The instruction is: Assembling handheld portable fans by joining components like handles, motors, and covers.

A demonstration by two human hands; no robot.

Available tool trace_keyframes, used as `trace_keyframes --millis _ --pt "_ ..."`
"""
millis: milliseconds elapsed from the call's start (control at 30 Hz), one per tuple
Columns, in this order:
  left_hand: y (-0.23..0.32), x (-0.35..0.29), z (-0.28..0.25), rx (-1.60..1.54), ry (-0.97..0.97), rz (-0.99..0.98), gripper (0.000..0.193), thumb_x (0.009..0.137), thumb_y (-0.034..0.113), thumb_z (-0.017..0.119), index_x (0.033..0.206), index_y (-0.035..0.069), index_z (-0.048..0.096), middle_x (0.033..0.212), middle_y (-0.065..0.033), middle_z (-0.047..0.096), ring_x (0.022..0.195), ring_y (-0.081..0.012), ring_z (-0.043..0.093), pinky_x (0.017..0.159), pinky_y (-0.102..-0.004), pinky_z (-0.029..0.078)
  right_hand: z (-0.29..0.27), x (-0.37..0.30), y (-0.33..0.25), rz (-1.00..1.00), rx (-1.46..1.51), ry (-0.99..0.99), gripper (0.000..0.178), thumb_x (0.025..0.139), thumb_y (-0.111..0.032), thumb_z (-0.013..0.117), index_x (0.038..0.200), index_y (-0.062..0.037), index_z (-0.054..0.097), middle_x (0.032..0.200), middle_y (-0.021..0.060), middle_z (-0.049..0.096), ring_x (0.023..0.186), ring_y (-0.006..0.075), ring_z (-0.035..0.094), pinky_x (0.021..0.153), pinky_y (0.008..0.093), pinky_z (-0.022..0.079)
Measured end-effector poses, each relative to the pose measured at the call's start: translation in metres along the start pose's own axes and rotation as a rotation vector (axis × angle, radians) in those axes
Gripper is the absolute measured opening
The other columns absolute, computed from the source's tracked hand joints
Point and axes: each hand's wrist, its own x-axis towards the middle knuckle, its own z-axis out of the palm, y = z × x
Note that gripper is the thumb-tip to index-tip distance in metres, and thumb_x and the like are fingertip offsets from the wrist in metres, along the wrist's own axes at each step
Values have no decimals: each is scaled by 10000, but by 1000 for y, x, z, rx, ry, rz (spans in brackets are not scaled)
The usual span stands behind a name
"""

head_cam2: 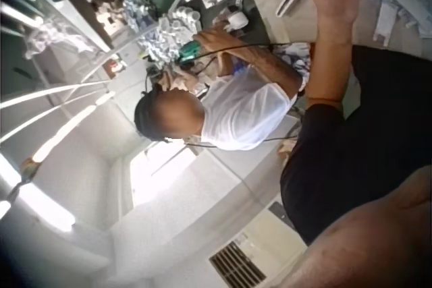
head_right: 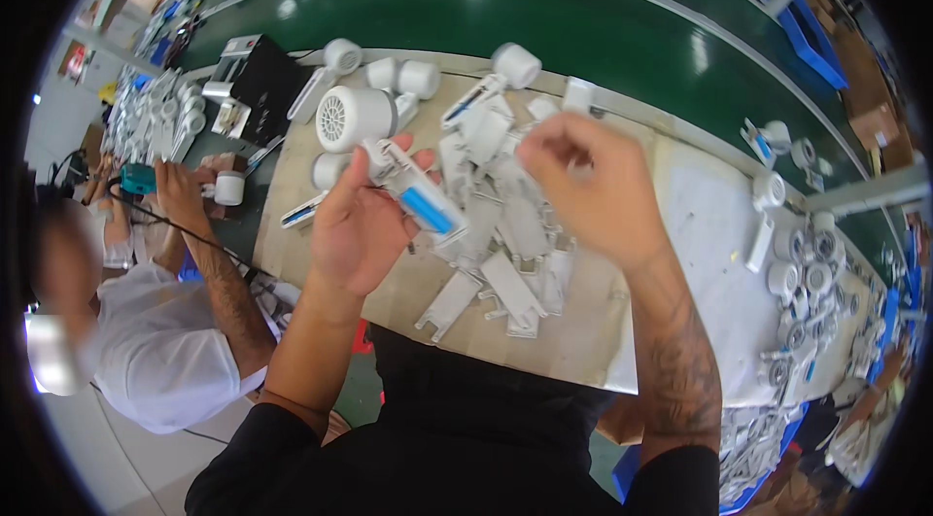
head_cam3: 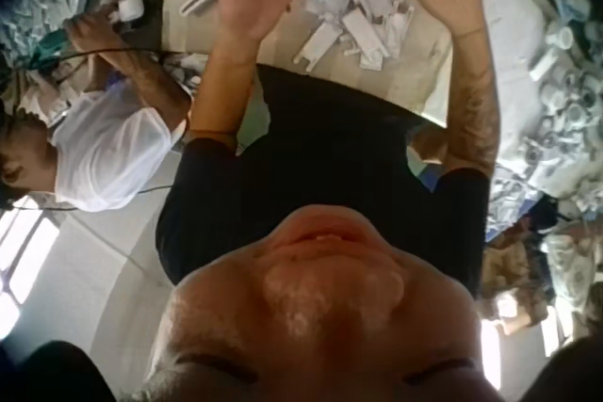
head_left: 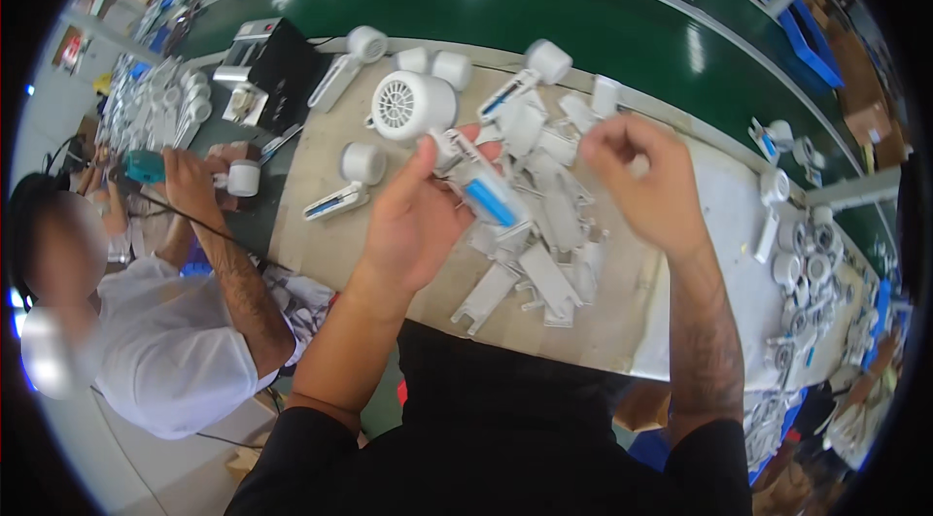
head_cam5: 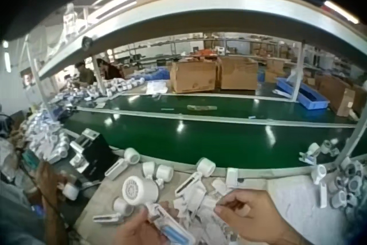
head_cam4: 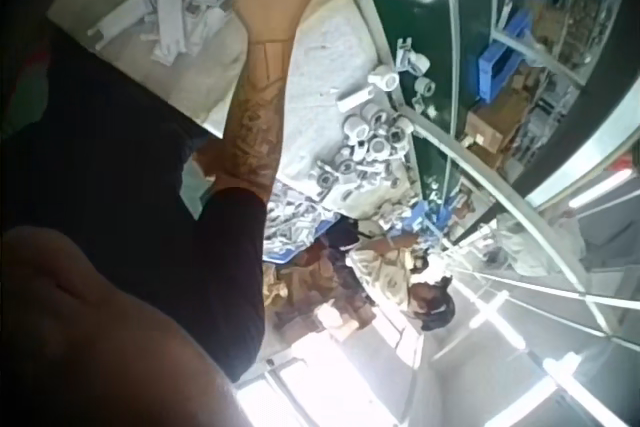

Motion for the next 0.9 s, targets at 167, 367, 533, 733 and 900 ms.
trace_keyframes --millis 167,367,533,733,900 --pt "10 -4 -12 30 -52 53 483 1056 369 465 1419 50 491 1259 -48 630 917 -107 582 742 -259 441 26 -16 12 61 -223 -28 132 819 -137 753 879 -32 698 791 116 685 729 230 671 670 346 521" --pt "5 3 -22 -135 -145 -17 475 1056 357 473 1419 52 499 1239 -55 649 693 -94 478 592 -222 394 48 -37 66 151 -518 -24 324 797 -284 790 945 -14 687 909 139 678 788 288 658 701 366 522" --pt "2 3 -9 -189 -134 -44 488 1057 376 449 1414 47 502 1293 -111 634 704 -109 538 620 -240 458 41 -38 82 286 -305 13 309 818 -254 772 974 -11 664 885 144 673 772 266 652 697 351 513" --pt "-2 1 2 -186 -191 -64 518 1062 393 416 1387 -1 506 1293 -147 635 713 -128 585 663 -259 508 9 -48 84 454 -292 -7 336 843 -250 743 1040 -3 629 908 164 685 796 271 658 750 358 524" --pt "-4 6 18 192 -200 -57 511 1056 389 441 1298 -42 572 1206 -181 674 616 -124 588 582 -251 508 -5 -44 52 155 -601 195 464 827 -282 764 1153 12 616 1064 192 682 896 272 656 814 351 520"
